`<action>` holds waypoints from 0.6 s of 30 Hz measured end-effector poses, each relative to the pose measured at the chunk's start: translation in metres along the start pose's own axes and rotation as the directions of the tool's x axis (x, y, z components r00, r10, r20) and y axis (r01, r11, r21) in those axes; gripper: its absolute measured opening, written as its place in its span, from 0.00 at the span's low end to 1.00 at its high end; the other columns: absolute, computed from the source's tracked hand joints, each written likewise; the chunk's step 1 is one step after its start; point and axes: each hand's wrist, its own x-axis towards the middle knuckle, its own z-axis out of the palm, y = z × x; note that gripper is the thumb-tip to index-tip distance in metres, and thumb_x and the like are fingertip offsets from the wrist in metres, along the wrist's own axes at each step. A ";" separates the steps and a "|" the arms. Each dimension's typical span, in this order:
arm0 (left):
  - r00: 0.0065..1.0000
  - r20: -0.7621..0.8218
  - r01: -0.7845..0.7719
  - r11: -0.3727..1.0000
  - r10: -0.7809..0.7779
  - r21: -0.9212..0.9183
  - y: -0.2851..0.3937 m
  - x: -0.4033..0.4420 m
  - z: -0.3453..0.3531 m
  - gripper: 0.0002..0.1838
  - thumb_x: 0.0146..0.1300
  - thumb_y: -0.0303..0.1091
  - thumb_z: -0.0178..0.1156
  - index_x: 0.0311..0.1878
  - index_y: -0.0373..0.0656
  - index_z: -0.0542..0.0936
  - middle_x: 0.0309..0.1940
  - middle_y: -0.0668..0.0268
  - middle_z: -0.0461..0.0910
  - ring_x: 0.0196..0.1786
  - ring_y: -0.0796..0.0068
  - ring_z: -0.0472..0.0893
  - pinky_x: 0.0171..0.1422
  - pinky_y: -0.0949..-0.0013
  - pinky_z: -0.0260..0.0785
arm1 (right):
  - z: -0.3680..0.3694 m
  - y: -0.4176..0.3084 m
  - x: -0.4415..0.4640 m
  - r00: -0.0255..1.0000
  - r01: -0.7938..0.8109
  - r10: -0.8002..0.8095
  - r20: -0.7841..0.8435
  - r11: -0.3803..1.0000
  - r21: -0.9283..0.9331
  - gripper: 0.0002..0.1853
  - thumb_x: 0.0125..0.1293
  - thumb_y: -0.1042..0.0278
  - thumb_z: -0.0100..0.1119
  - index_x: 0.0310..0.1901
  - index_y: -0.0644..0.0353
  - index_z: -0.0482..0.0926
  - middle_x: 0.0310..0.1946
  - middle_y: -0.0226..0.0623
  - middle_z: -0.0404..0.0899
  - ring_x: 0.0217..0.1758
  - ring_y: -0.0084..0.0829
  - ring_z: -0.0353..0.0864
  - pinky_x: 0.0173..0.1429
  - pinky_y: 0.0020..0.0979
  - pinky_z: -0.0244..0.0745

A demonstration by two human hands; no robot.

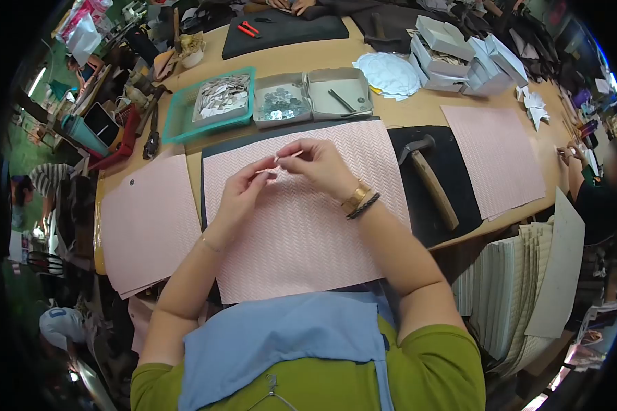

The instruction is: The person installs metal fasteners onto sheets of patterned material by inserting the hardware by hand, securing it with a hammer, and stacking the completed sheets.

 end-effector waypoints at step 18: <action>0.968 -0.097 0.214 0.961 -0.233 -0.178 -0.009 0.018 0.010 0.12 0.71 0.33 0.63 0.50 0.34 0.84 0.43 0.60 0.86 0.45 0.73 0.86 0.54 0.71 0.79 | 0.000 0.022 -0.003 0.980 0.199 -0.196 0.032 0.969 -0.148 0.12 0.64 0.77 0.67 0.50 0.62 0.85 0.42 0.33 0.86 0.45 0.23 0.86 0.50 0.25 0.83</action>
